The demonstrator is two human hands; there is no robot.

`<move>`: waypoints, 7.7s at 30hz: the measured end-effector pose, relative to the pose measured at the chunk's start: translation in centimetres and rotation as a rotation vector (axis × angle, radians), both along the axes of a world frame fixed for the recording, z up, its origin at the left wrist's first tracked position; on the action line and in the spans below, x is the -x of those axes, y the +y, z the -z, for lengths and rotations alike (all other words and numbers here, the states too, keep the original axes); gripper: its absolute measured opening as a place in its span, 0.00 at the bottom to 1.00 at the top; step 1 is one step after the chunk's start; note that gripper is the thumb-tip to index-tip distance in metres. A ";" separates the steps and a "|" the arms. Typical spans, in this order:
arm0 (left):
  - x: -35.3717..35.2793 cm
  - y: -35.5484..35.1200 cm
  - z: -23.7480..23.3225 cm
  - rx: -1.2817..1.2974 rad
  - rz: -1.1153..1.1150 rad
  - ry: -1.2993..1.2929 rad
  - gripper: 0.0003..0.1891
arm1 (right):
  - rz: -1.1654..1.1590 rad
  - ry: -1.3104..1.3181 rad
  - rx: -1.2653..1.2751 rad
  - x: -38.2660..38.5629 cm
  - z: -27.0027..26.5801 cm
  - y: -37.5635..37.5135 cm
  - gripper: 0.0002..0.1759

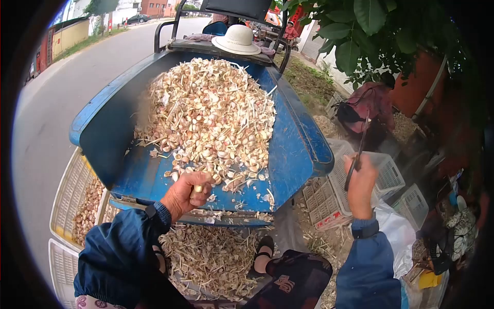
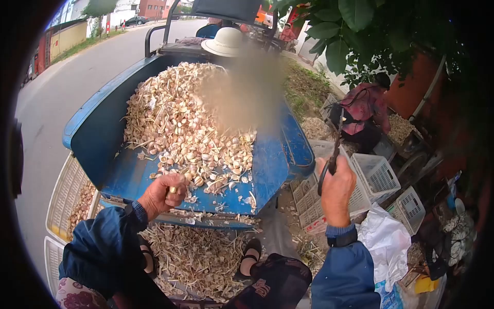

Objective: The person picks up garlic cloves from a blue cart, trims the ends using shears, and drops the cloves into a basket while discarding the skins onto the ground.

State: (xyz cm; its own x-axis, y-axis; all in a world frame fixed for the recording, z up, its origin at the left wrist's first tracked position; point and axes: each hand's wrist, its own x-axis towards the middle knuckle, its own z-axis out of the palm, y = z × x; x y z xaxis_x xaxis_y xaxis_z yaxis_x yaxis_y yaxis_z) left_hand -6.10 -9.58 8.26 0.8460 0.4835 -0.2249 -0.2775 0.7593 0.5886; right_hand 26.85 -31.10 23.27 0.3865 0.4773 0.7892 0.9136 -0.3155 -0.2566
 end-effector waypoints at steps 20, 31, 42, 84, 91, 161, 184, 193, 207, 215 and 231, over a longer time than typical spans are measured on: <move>-5.6 12.5 9.1 -1.424 -0.320 0.978 0.13 | -0.532 1.036 0.115 13.8 13.0 3.4 0.08; -6.4 9.9 9.6 -1.619 -0.298 1.149 0.07 | -0.482 1.032 0.090 12.8 12.3 2.9 0.09; -6.0 10.6 7.8 -1.384 -0.462 1.006 0.12 | -0.497 0.980 0.116 12.6 11.5 2.4 0.10; -0.6 1.5 -0.9 -0.380 -0.159 0.105 0.10 | -0.602 0.532 0.547 15.6 13.3 4.8 0.27; 0.8 2.1 -1.8 -0.474 -0.233 0.308 0.05 | -0.562 0.488 0.605 15.9 12.4 4.9 0.25; -1.5 3.0 2.2 -0.234 -0.229 0.142 0.07 | -0.524 0.451 0.564 14.6 12.3 2.9 0.29; -3.3 -3.1 0.3 -0.419 -0.197 0.158 0.07 | -0.481 0.321 0.708 14.8 13.3 1.7 0.29; -2.7 -3.2 -0.4 -0.451 -0.143 0.163 0.06 | -0.581 0.288 0.572 14.2 14.0 1.4 0.23; -1.5 -5.4 -0.9 -0.722 -0.048 0.500 0.07 | -0.671 0.467 0.724 14.3 15.2 0.2 0.25; -0.5 -7.8 0.9 -0.646 0.058 0.482 0.05 | -0.890 1.608 0.644 15.8 15.1 -1.0 0.29; 1.2 -5.0 2.9 -0.255 -0.067 0.227 0.15 | -0.778 1.447 0.823 15.6 16.3 0.1 0.36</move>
State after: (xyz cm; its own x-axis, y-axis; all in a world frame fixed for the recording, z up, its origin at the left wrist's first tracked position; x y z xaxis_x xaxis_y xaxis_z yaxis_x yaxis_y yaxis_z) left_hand -7.29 -14.54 5.38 0.7527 0.6010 -0.2688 -0.1617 0.5645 0.8094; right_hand 11.26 -30.98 7.01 -0.0011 0.9073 -0.4204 0.1266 -0.4169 -0.9001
